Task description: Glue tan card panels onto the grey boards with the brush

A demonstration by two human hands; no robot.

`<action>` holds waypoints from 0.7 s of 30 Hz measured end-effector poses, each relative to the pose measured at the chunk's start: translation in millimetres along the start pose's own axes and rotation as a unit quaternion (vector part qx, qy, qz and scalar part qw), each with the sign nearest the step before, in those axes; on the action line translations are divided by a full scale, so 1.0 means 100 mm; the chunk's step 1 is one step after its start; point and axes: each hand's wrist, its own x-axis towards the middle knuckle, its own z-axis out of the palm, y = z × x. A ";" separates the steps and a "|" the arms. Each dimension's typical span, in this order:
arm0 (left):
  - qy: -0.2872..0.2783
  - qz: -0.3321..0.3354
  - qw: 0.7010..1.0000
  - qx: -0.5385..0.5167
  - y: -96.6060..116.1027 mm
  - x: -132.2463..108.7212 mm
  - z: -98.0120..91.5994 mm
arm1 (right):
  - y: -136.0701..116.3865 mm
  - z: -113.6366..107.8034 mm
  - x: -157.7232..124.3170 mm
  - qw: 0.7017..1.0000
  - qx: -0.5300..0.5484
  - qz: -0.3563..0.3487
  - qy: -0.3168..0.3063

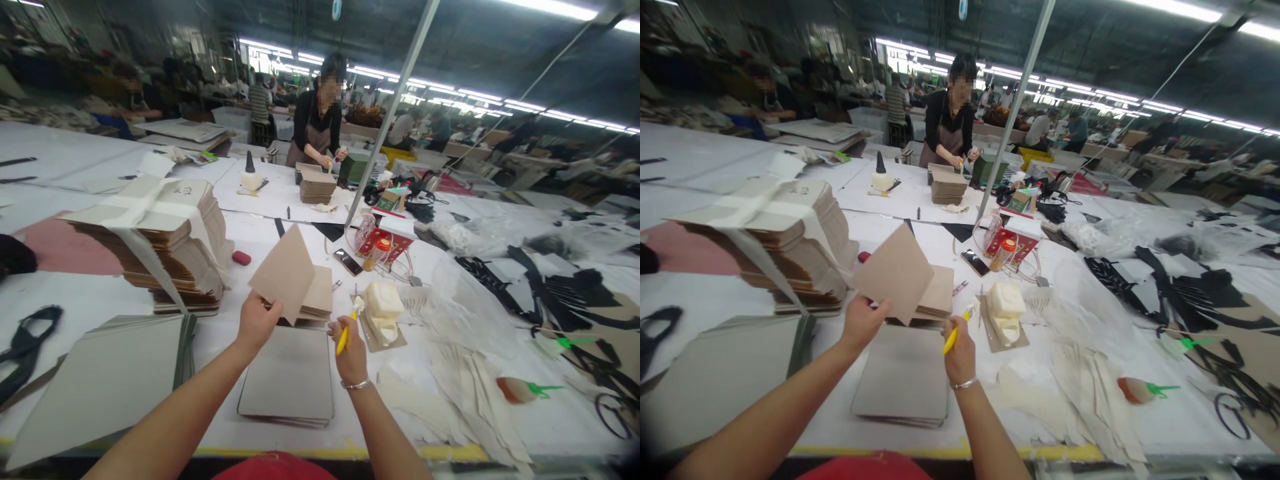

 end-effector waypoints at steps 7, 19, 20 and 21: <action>-0.062 -0.262 0.889 -0.371 -0.08 -0.62 0.17 | 0.10 0.24 -0.14 0.999 -0.021 0.016 0.034; -0.120 -0.237 0.963 -0.052 -1.21 -1.35 -0.29 | 0.83 0.08 -0.82 0.995 -0.075 0.042 -0.054; -0.139 -0.211 0.968 -0.002 -1.29 -1.39 -0.30 | 0.88 0.10 -0.87 0.993 -0.094 0.041 -0.062; -0.155 -0.188 0.969 0.039 -1.36 -1.42 -0.31 | 0.93 0.13 -0.90 0.991 -0.112 0.038 -0.069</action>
